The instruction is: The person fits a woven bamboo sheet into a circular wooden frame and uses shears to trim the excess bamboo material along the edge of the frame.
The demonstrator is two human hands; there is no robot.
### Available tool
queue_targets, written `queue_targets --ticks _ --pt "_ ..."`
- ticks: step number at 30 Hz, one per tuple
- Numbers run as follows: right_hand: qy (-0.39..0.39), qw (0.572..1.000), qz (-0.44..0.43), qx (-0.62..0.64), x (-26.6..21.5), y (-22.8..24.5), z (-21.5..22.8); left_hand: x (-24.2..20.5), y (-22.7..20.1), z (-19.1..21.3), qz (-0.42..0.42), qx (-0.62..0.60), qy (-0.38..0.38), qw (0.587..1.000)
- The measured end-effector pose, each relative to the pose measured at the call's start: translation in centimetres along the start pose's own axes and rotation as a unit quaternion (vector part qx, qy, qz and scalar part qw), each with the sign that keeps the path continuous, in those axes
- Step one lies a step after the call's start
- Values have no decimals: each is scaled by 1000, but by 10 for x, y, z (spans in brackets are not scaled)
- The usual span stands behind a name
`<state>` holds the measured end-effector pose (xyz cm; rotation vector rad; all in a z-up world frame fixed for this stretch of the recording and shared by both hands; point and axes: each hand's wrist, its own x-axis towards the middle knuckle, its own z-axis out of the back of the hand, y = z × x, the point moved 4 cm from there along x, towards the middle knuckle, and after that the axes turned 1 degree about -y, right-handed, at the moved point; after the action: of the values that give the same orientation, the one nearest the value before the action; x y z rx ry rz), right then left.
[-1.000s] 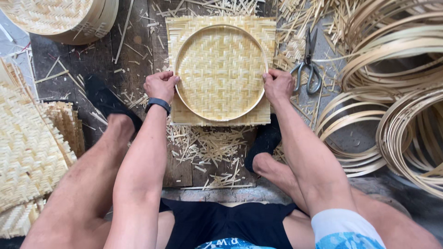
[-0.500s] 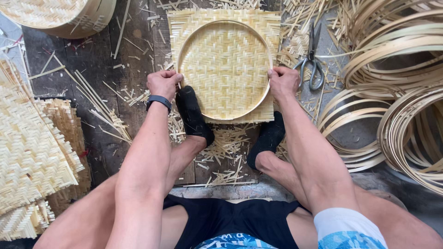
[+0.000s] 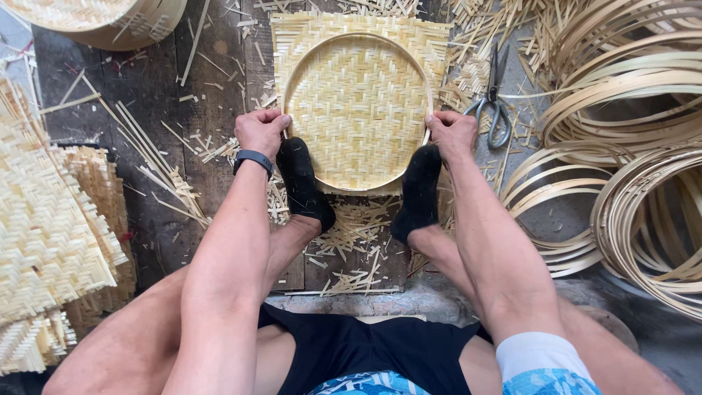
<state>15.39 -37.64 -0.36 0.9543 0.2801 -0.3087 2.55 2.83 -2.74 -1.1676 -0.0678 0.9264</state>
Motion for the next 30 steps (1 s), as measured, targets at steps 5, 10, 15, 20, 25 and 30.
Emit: queue_targets --ticks 5,10,15,20,25,30 --pt "4 991 74 -111 -3 27 6 4 -10 4 -19 37 23 999" --pt "22 898 368 -238 -75 92 -26 6 -64 0 -69 283 35 956" --pt "156 779 487 -363 -148 86 -118 22 -135 -90 -405 302 99 858" --pt "98 760 517 -382 -145 58 -125 62 -146 -144 -389 281 160 863" --pt "100 770 505 -376 -149 56 -125 64 -147 -140 -164 256 207 930" --pt "168 833 477 -226 -107 90 -103 70 -160 -139 -266 261 188 908"
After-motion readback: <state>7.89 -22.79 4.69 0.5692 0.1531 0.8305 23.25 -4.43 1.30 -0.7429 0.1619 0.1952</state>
